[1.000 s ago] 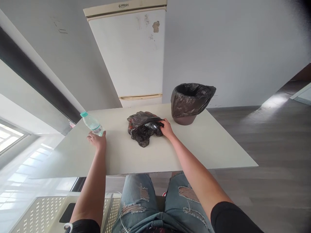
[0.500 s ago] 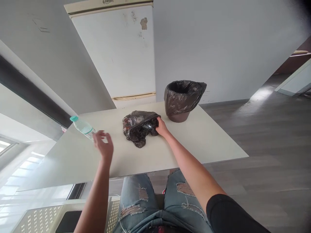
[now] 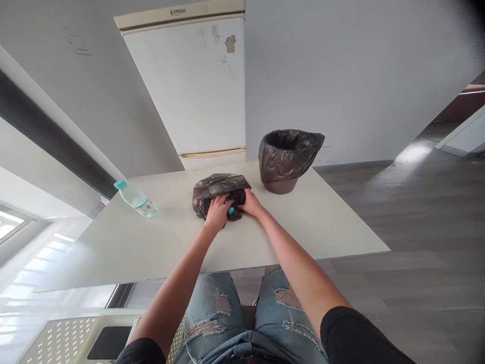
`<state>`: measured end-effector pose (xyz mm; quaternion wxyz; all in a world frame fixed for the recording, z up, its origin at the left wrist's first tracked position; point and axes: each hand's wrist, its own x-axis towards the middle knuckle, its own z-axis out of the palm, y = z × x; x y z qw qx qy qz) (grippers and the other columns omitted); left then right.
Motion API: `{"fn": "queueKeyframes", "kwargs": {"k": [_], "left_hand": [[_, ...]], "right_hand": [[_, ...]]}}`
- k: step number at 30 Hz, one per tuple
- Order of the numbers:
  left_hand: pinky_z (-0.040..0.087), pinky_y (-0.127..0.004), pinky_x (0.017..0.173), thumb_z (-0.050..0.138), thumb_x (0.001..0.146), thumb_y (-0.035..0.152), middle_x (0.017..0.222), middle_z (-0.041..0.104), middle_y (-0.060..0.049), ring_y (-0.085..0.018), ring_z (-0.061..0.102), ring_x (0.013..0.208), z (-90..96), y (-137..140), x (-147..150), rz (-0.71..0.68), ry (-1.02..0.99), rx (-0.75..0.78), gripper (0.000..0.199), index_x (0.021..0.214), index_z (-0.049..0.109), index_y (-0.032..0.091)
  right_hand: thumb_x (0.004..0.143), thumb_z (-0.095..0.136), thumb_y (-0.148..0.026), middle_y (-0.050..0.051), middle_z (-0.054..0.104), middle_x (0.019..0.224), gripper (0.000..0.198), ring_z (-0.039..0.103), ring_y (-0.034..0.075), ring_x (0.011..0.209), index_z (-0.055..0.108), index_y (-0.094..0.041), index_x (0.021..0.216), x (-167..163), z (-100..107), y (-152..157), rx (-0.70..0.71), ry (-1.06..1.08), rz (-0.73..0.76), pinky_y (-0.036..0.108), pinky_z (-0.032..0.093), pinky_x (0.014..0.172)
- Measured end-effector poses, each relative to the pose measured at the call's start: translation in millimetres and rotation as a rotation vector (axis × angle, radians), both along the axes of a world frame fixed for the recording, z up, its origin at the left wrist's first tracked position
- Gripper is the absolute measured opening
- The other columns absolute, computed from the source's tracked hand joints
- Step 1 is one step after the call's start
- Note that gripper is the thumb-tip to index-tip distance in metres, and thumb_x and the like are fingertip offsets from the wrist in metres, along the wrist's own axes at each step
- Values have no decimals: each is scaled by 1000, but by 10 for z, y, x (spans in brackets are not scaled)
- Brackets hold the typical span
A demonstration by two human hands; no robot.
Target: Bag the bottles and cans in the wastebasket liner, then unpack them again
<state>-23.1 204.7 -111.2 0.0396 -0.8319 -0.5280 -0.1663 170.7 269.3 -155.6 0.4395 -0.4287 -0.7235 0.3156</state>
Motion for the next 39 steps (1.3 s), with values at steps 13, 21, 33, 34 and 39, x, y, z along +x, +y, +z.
{"fn": "queueKeyframes", "kwargs": {"k": [13, 21, 33, 34, 39], "left_hand": [[47, -50, 118, 61, 91, 13, 144, 66, -7, -29, 57, 137, 525, -315, -221, 20, -521, 288, 29, 114, 73, 26], [56, -46, 107, 49, 106, 40, 117, 76, -8, -24, 72, 121, 1097, -661, -396, 40, -931, 311, 18, 117, 49, 25], [53, -45, 96, 62, 95, 31, 85, 61, 2, -20, 63, 86, 1204, -867, -1927, 910, -684, 756, 19, 107, 50, 21], [53, -44, 95, 62, 95, 31, 85, 59, 2, -19, 62, 85, 1139, -838, -2028, 960, -677, 741, 19, 106, 50, 21], [56, -37, 86, 64, 95, 31, 88, 60, 1, -17, 62, 81, 847, -669, -2312, 982, -684, 742, 21, 108, 52, 19]], "right_hand": [[71, 77, -9, 11, 69, 142, 90, 65, 31, 132, 46, -22, 155, 0, 34, -6, 0, 61, 36, 48, 51, 114], [73, 74, -9, 10, 69, 143, 91, 65, 32, 132, 45, -25, 158, 29, 11, 6, -28, 47, 19, 51, 51, 114], [70, 75, -11, 13, 72, 135, 89, 68, 35, 125, 49, -22, 155, 14, -33, 63, -39, -1, -73, 52, 54, 109], [70, 74, -11, 13, 70, 139, 90, 67, 35, 127, 48, -22, 155, 16, -34, 62, -35, 7, -66, 52, 53, 111], [71, 74, -14, 15, 72, 135, 90, 68, 36, 125, 47, -20, 156, 27, -43, 64, -86, -8, -72, 54, 54, 109]]}}
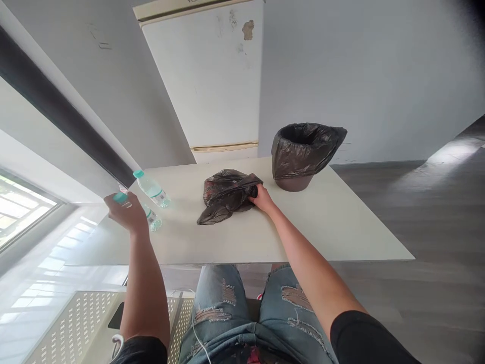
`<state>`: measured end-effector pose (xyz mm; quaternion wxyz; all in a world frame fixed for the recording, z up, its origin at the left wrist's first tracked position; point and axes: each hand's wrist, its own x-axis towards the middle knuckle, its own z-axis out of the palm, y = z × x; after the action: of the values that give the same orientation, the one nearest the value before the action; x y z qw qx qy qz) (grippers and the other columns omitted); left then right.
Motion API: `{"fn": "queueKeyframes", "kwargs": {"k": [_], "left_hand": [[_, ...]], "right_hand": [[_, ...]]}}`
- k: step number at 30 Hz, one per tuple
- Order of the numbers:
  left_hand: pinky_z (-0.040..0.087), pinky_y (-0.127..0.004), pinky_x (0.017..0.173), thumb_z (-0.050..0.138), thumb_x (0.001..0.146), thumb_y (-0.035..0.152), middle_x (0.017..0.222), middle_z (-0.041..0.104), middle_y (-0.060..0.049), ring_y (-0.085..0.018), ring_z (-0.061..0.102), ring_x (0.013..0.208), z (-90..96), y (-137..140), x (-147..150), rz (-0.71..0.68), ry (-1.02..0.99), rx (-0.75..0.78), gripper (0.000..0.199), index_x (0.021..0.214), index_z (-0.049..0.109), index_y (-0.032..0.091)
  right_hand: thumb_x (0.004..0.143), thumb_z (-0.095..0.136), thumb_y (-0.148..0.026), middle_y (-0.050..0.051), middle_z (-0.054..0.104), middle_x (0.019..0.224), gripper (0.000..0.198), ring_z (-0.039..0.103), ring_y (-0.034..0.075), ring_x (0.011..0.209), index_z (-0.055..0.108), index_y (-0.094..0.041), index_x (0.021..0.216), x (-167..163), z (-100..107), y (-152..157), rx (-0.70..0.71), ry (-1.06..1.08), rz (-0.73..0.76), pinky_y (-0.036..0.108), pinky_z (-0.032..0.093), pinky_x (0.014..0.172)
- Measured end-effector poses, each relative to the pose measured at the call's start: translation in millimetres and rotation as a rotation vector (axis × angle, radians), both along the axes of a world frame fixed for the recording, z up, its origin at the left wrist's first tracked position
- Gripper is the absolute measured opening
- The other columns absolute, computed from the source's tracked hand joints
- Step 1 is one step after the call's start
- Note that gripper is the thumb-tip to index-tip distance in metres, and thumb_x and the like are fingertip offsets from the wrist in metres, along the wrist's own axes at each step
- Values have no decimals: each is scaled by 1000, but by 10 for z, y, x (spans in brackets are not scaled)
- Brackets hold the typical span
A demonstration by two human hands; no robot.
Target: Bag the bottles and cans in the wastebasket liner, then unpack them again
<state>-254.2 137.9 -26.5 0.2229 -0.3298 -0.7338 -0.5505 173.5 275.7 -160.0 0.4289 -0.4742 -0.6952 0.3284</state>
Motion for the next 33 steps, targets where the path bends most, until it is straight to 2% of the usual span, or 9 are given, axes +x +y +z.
{"fn": "queueKeyframes", "kwargs": {"k": [4, 7, 13, 15, 19, 23, 28, 30, 33], "left_hand": [[59, -38, 88, 65, 93, 30, 89, 66, 0, -18, 70, 85, -131, 68, -95, 26, -27, 23, 22, 107, 55, 16], [61, -40, 90, 65, 92, 34, 93, 70, -2, -20, 74, 89, -209, 60, -120, -34, -47, 38, 27, 111, 56, 17], [62, -39, 94, 65, 90, 38, 119, 71, -9, -22, 75, 103, -394, 4, -70, -105, -45, -28, 53, 135, 44, 19], [59, -44, 102, 70, 87, 39, 125, 68, -11, -23, 74, 108, -488, -18, -64, -104, -55, -70, 67, 142, 37, 20], [51, -59, 111, 85, 71, 39, 120, 66, -11, -35, 67, 121, -720, -93, -115, -9, -246, -241, 77, 133, 43, 19], [52, -62, 109, 92, 64, 40, 120, 64, -11, -39, 61, 128, -888, -178, -224, -28, -370, -298, 79, 126, 48, 20], [52, -63, 111, 96, 58, 41, 122, 67, -13, -40, 66, 126, -934, -216, -278, -24, -473, -378, 79, 120, 51, 21], [49, -64, 115, 99, 55, 42, 131, 65, -15, -42, 62, 133, -938, -223, -258, -11, -493, -363, 93, 129, 46, 20], [44, -60, 120, 99, 58, 39, 146, 57, -18, -38, 56, 142, -959, -272, -196, -94, -490, -276, 111, 145, 32, 22]], "right_hand": [[68, 76, -15, 15, 74, 129, 89, 69, 36, 121, 50, -19, 153, 10, -21, 24, 1, -30, -40, 54, 54, 108], [68, 75, -15, 15, 73, 132, 84, 67, 36, 125, 54, -19, 149, 16, -39, 42, 29, -29, -33, 54, 52, 111], [67, 75, -14, 15, 74, 128, 84, 69, 36, 122, 54, -18, 149, 6, -47, 50, 34, -51, -56, 54, 53, 110], [67, 74, -14, 14, 74, 129, 86, 69, 36, 122, 53, -19, 151, 2, -37, 45, 42, -46, -51, 54, 53, 110], [67, 73, -12, 16, 72, 133, 87, 67, 37, 126, 52, -17, 152, 1, -15, 36, 28, -66, -38, 53, 52, 112], [66, 73, -13, 16, 72, 134, 81, 66, 37, 128, 56, -16, 146, 5, -13, 37, 29, -56, -40, 53, 51, 114], [67, 73, -15, 16, 72, 135, 78, 65, 37, 129, 57, -17, 144, 9, 0, 25, 8, -56, -39, 54, 51, 113], [68, 73, -16, 18, 71, 136, 78, 64, 38, 130, 57, -15, 145, 11, 14, 15, -16, -66, -43, 54, 51, 113], [67, 73, -16, 17, 71, 137, 81, 64, 38, 131, 56, -15, 147, 15, 28, 8, -4, -53, -34, 54, 51, 113]]}}
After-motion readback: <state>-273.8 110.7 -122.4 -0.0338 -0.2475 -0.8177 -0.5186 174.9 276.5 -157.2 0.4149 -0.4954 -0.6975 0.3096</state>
